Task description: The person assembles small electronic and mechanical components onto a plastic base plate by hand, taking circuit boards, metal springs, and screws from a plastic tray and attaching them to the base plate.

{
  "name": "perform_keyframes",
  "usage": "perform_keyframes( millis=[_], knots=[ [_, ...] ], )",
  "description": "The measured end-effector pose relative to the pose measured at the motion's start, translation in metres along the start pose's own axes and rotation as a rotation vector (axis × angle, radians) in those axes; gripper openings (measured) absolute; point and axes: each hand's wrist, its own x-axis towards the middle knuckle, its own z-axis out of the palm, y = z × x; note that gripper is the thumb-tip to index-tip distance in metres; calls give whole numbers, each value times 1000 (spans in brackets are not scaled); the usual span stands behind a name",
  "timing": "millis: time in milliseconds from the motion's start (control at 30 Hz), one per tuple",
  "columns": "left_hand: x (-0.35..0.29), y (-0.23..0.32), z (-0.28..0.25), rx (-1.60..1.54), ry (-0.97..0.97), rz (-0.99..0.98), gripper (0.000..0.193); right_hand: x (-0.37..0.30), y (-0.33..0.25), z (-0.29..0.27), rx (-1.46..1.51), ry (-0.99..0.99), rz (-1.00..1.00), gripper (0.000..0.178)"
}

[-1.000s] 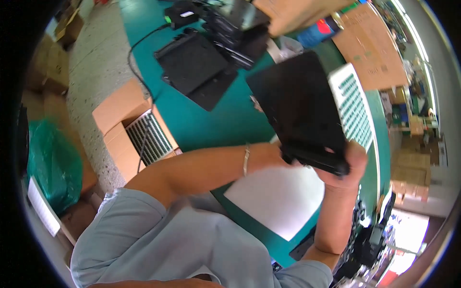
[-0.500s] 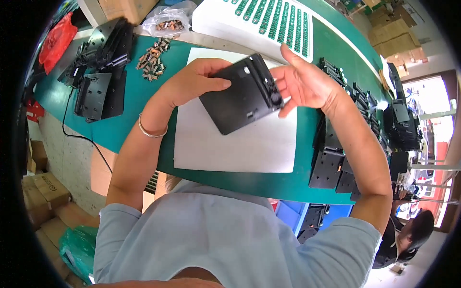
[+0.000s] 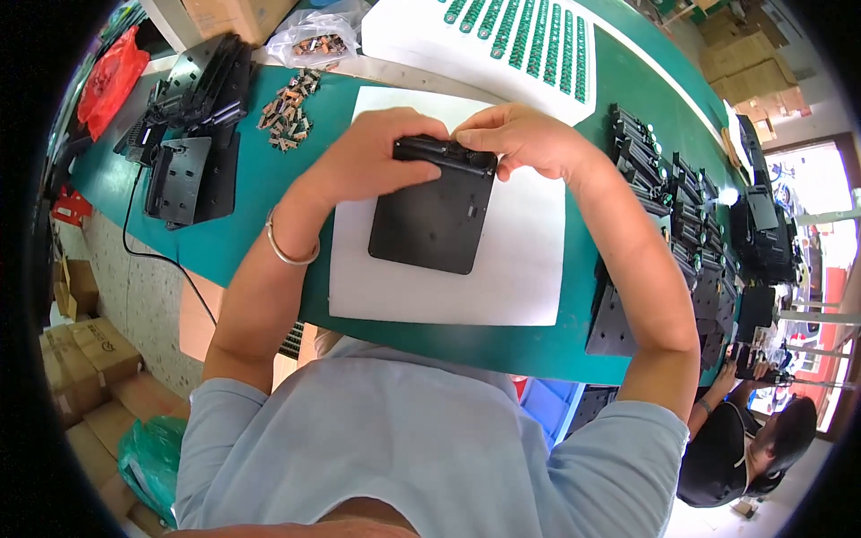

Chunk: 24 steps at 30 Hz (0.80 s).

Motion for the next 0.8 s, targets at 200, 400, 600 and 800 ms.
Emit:
perform_keyframes(
  millis=[200,400,600,800],
  knots=[
    [-4,2,16,236,53,-10,29,4,10,-4,-379,381,-56,30],
    [-7,11,33,442,104,-36,27,9,1,-4,-321,408,-168,22],
    [-9,16,34,456,59,-110,26,48,-36,24,-449,354,-378,21],
    [-7,6,37,251,256,40,31,102,-64,78,-575,165,-668,17]
  ],
)
